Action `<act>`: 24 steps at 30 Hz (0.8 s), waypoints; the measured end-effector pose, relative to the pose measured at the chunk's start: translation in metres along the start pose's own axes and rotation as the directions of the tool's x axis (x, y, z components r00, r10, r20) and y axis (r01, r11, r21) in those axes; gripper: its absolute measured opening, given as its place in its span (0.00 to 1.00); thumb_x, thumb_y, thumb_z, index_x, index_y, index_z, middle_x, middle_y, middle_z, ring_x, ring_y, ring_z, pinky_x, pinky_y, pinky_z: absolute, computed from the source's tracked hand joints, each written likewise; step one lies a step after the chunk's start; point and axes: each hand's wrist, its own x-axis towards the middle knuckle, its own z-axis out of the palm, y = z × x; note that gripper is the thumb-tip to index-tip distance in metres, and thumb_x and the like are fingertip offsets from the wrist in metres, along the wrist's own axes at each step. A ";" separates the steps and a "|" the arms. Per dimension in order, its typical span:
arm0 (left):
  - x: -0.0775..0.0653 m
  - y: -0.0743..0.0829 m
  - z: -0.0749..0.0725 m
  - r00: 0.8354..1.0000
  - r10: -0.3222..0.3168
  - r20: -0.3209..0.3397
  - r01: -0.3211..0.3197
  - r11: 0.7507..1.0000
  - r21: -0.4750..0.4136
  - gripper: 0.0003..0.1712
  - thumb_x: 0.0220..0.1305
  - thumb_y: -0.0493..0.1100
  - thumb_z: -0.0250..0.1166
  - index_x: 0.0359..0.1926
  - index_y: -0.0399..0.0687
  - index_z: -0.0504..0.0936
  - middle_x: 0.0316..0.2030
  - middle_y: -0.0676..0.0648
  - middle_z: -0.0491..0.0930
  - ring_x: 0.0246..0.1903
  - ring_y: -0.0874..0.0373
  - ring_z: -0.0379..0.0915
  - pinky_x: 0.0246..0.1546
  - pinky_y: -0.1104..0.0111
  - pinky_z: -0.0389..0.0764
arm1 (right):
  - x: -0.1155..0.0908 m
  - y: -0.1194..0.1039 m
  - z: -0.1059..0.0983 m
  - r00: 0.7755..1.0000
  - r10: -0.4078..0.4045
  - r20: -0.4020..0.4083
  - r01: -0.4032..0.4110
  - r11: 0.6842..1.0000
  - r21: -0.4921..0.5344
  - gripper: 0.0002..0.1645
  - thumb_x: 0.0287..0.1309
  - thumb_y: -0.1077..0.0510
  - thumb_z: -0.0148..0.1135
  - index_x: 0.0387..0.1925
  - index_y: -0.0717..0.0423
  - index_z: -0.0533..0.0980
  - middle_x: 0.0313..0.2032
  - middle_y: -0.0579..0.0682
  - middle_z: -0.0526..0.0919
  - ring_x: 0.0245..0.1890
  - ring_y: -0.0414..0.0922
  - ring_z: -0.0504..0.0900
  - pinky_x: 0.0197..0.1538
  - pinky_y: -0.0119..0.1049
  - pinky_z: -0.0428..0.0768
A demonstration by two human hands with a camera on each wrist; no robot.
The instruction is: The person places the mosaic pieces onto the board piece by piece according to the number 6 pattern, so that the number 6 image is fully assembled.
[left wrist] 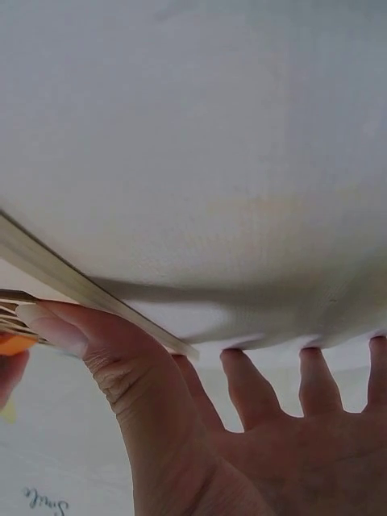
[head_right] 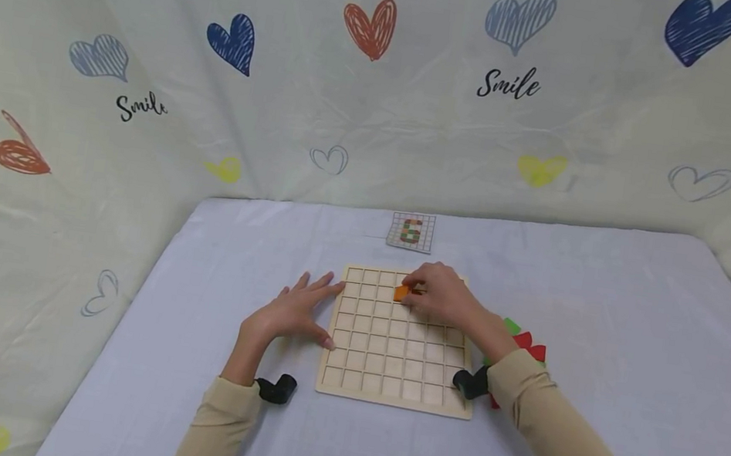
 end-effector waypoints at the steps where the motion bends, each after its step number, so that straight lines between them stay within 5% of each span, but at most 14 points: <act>1: 0.000 0.000 0.000 1.000 0.000 0.000 0.000 1.000 0.000 0.64 0.46 0.53 0.85 0.81 0.61 0.59 0.82 0.52 0.46 0.82 0.38 0.30 0.77 0.35 0.38 | 0.000 0.000 0.001 1.000 -0.003 0.001 0.003 1.000 -0.012 0.14 0.58 0.61 0.75 0.44 0.65 0.87 0.38 0.54 0.87 0.38 0.51 0.81 0.38 0.42 0.78; 24: -0.001 0.001 0.001 1.000 0.000 -0.002 0.000 1.000 0.011 0.64 0.46 0.53 0.85 0.81 0.62 0.59 0.82 0.52 0.46 0.82 0.38 0.30 0.77 0.35 0.39 | -0.007 -0.001 -0.006 1.000 0.020 -0.003 -0.021 0.996 -0.092 0.11 0.58 0.63 0.73 0.43 0.63 0.87 0.38 0.54 0.87 0.40 0.52 0.80 0.43 0.48 0.79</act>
